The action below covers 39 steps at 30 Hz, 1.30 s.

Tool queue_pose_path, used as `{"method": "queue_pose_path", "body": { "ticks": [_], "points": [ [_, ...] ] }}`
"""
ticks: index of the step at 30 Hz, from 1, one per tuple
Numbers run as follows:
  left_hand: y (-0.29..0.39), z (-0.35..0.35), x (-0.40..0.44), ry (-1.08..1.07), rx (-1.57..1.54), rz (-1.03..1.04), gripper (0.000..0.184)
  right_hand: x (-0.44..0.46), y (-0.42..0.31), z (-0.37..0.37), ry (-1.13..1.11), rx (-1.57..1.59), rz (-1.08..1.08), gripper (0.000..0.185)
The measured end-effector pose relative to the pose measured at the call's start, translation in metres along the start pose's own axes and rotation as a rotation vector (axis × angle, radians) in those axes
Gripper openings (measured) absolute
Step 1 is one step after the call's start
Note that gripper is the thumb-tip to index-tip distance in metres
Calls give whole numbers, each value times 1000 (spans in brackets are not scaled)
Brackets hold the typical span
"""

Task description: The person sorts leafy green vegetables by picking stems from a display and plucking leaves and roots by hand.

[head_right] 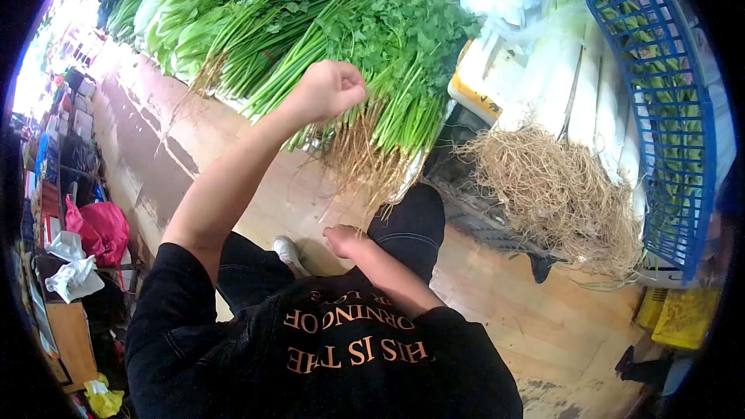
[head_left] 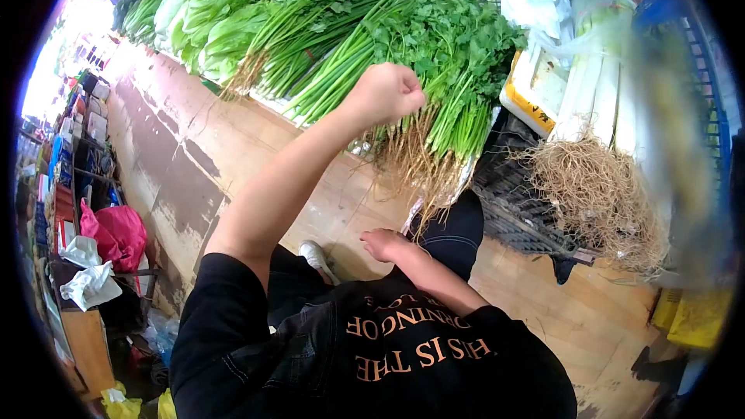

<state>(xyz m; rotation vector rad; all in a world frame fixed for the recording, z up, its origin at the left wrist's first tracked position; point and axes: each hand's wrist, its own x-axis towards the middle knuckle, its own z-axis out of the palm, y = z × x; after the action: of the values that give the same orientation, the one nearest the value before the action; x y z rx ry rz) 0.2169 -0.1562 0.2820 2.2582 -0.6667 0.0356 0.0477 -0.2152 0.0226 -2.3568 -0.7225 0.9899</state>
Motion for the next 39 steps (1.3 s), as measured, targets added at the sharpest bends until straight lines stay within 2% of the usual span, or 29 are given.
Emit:
{"method": "queue_pose_path", "body": {
  "ticks": [3,8,11,13,16,20,21,23,25,27,29,30,31,33,36,39],
  "points": [
    [-12,-16,0,-179,-612,-362,17,-2,0,-1,11,1,6,32],
    [-17,-51,-19,-98,-1073,-518,14,1,5,4,29,-34,-19,32],
    [-18,-70,-34,3,-1366,-544,15,-3,0,1,56,-51,-15,31],
    [-26,-84,-48,-49,-1549,-510,14,-2,3,5,103,-47,-61,30],
    [-40,-96,-79,-40,-1781,-443,12,-6,-2,-1,36,-8,43,32],
    [-58,-84,-140,88,-1731,-351,9,-8,-1,-3,-2,-63,33,34],
    [-59,-74,-160,157,-1617,-360,10,-10,-2,-4,8,-76,25,33],
    [-73,-47,-195,97,-1616,-338,11,-9,-4,-4,-19,-57,33,32],
    [-78,-23,-228,114,-1667,-412,12,-10,-4,0,81,-50,-51,31],
    [-85,2,-260,113,-1721,-466,12,-11,-10,-4,73,113,-51,30],
    [-95,21,-288,106,-1763,-482,12,-11,-12,1,183,187,-169,27],
    [-95,26,-299,107,-1816,-486,12,-14,-20,-3,134,362,-144,25],
    [-97,31,-309,118,-1818,-521,13,-17,-27,-4,11,696,-77,28],
    [-104,40,-326,133,-1817,-583,13,-35,-54,-25,-60,957,-29,35],
    [-111,45,-341,124,-1752,-632,14,-45,-87,-42,-36,1135,-97,41],
    [-122,57,-351,69,-1621,-690,15,-34,-102,-42,104,1042,-220,45]
  ]
}}
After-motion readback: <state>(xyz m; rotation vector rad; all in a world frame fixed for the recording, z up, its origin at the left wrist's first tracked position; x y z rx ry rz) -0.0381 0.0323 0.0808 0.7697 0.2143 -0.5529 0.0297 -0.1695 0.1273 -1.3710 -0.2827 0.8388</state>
